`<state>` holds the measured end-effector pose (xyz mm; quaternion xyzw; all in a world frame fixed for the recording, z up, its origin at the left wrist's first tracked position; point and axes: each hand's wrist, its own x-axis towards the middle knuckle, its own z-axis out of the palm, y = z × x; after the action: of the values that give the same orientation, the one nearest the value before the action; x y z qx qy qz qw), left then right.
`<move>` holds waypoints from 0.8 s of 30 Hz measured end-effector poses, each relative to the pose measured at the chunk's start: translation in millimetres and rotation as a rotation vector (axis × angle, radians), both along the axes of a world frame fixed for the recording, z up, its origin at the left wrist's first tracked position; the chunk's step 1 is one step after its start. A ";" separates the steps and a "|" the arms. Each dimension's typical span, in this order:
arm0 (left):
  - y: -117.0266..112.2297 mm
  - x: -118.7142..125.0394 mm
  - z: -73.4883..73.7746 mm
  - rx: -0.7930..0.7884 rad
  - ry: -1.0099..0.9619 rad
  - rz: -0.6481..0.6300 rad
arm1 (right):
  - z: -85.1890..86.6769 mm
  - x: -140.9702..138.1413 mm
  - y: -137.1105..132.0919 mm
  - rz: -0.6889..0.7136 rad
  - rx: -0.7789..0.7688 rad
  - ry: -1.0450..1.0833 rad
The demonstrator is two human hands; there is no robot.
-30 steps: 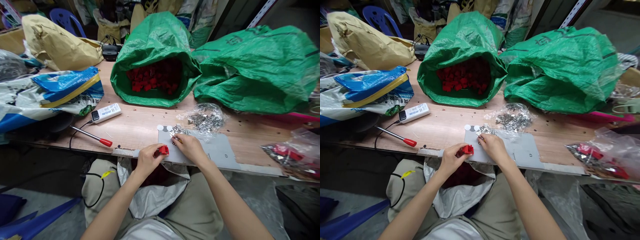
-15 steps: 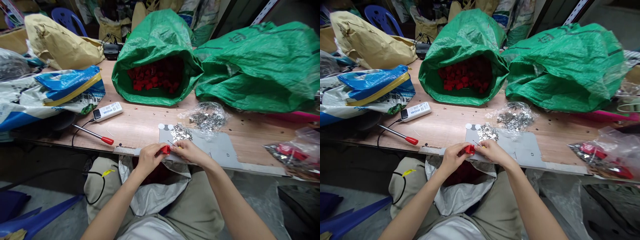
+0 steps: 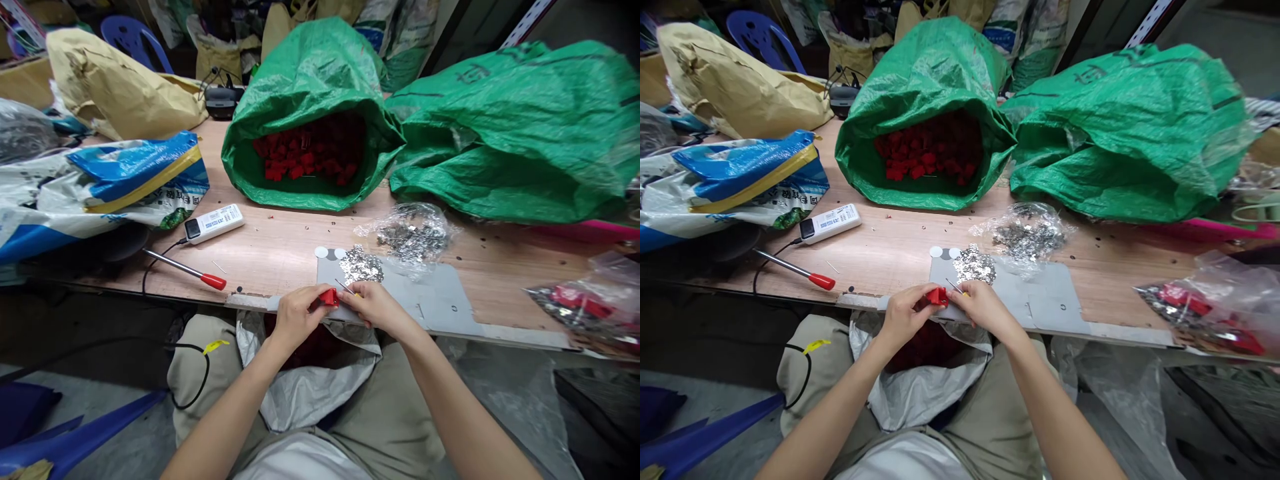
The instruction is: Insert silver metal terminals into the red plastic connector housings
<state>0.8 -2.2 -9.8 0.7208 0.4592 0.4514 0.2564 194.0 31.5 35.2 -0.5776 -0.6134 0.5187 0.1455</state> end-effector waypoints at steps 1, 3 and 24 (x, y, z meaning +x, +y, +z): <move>0.1 0.1 -0.4 -0.001 -0.003 0.001 | -0.5 -1.9 -0.9 -0.013 0.018 -0.044; 0.0 0.2 -0.6 -0.003 -0.009 -0.001 | -0.5 -5.4 -3.3 -0.050 0.073 -0.132; -0.4 -0.7 1.4 -0.001 -0.009 -0.021 | 6.2 -3.1 -4.4 -0.050 0.021 -0.115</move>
<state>0.1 -2.6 -8.4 0.7234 0.4505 0.4518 0.2638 190.9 27.0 41.4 -0.6202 -0.6114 0.4743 0.1289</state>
